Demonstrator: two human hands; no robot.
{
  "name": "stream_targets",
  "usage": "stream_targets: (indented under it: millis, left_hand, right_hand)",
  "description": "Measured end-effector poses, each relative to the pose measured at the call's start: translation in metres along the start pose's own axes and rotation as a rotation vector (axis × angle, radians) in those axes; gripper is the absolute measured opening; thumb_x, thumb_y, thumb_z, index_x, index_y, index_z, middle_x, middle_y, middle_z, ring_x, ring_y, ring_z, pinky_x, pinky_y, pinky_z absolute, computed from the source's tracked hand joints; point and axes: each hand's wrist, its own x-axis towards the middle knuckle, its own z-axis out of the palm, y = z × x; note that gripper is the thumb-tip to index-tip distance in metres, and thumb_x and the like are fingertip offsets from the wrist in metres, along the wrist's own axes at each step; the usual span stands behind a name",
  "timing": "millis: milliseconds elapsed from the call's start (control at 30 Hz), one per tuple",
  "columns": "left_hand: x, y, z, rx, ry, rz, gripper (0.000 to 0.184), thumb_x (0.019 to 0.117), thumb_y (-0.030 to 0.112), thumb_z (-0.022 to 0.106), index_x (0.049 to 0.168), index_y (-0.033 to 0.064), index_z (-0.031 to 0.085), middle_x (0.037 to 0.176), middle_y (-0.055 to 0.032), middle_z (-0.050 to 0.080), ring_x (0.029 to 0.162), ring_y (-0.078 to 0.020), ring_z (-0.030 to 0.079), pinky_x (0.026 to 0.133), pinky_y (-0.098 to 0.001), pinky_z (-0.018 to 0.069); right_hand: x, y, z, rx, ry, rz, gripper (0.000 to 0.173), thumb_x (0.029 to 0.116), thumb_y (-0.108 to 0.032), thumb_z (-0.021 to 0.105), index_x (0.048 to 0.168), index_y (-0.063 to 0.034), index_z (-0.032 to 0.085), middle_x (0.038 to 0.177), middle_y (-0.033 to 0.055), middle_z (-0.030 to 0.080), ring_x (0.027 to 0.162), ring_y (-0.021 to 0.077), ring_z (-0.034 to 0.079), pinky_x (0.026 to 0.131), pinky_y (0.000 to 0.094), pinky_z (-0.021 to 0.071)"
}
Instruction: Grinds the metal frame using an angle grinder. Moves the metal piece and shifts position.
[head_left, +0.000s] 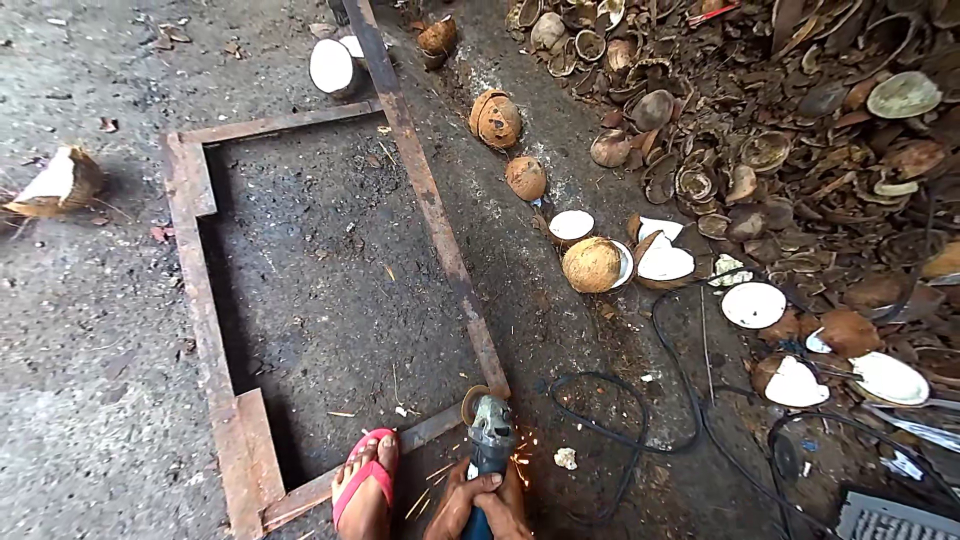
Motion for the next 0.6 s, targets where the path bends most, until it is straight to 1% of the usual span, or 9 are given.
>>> stream_targets:
  millis: [133, 167, 267, 333, 400, 500, 600]
  left_hand:
    - [0.001, 0.002, -0.001, 0.003, -0.004, 0.002, 0.056, 0.0716, 0.025, 0.078, 0.120, 0.0007, 0.065, 0.101, -0.0116, 0.074, 0.091, -0.0205, 0.072, 0.086, -0.0415, 0.0602]
    - [0.001, 0.002, -0.002, -0.004, -0.005, -0.001, 0.057, 0.0713, 0.025, 0.078, 0.121, 0.0007, 0.064, 0.102, -0.0116, 0.074, 0.092, -0.0205, 0.072, 0.087, -0.0413, 0.0602]
    - [0.002, 0.005, -0.002, -0.024, -0.005, -0.004, 0.060, 0.0715, 0.024, 0.078, 0.124, 0.0003, 0.062, 0.103, -0.0123, 0.074, 0.093, -0.0212, 0.072, 0.087, -0.0415, 0.0603]
    - [0.001, 0.007, -0.002, -0.036, -0.008, -0.003, 0.059, 0.0715, 0.024, 0.077, 0.124, 0.0003, 0.063, 0.103, -0.0122, 0.074, 0.092, -0.0209, 0.072, 0.087, -0.0413, 0.0604]
    - [0.002, 0.010, -0.002, -0.047, -0.013, 0.011, 0.057, 0.0716, 0.024, 0.077, 0.121, -0.0001, 0.063, 0.100, -0.0116, 0.074, 0.090, -0.0200, 0.073, 0.085, -0.0405, 0.0608]
    - [0.004, 0.015, -0.001, -0.043, -0.019, 0.035, 0.055, 0.0729, 0.023, 0.076, 0.120, -0.0009, 0.063, 0.101, -0.0114, 0.074, 0.092, -0.0195, 0.072, 0.087, -0.0402, 0.0603]
    - [0.004, 0.015, -0.003, -0.048, -0.022, 0.036, 0.057, 0.0722, 0.023, 0.077, 0.121, -0.0010, 0.063, 0.101, -0.0115, 0.074, 0.092, -0.0195, 0.072, 0.087, -0.0400, 0.0604]
  right_hand:
    - [0.001, -0.002, 0.002, -0.027, 0.004, -0.006, 0.080, 0.0577, 0.001, 0.076, 0.133, 0.0086, 0.050, 0.113, 0.0208, 0.067, 0.103, 0.0233, 0.067, 0.090, 0.0409, 0.0568]
    - [0.002, -0.002, 0.002, -0.029, 0.005, -0.007, 0.079, 0.0577, 0.001, 0.076, 0.132, 0.0084, 0.051, 0.112, 0.0204, 0.067, 0.102, 0.0228, 0.067, 0.090, 0.0402, 0.0570]
    - [0.003, -0.004, 0.003, -0.013, -0.015, 0.002, 0.082, 0.0600, 0.001, 0.076, 0.137, 0.0080, 0.047, 0.116, 0.0207, 0.065, 0.105, 0.0223, 0.065, 0.092, 0.0388, 0.0556]
    - [0.004, -0.004, 0.005, -0.012, -0.002, -0.016, 0.082, 0.0572, 0.000, 0.076, 0.134, 0.0080, 0.048, 0.114, 0.0201, 0.066, 0.103, 0.0220, 0.066, 0.090, 0.0390, 0.0568]
    - [0.005, -0.007, 0.006, -0.019, -0.006, -0.027, 0.081, 0.0583, 0.000, 0.076, 0.134, 0.0083, 0.049, 0.114, 0.0206, 0.066, 0.103, 0.0225, 0.066, 0.090, 0.0397, 0.0569]
    - [0.006, -0.012, 0.006, -0.020, -0.017, -0.015, 0.085, 0.0607, 0.000, 0.075, 0.140, 0.0083, 0.044, 0.120, 0.0221, 0.064, 0.109, 0.0240, 0.064, 0.094, 0.0406, 0.0549]
    - [0.005, -0.013, 0.008, -0.024, -0.010, -0.013, 0.082, 0.0599, 0.000, 0.074, 0.137, 0.0094, 0.047, 0.117, 0.0223, 0.065, 0.106, 0.0243, 0.065, 0.092, 0.0408, 0.0553]
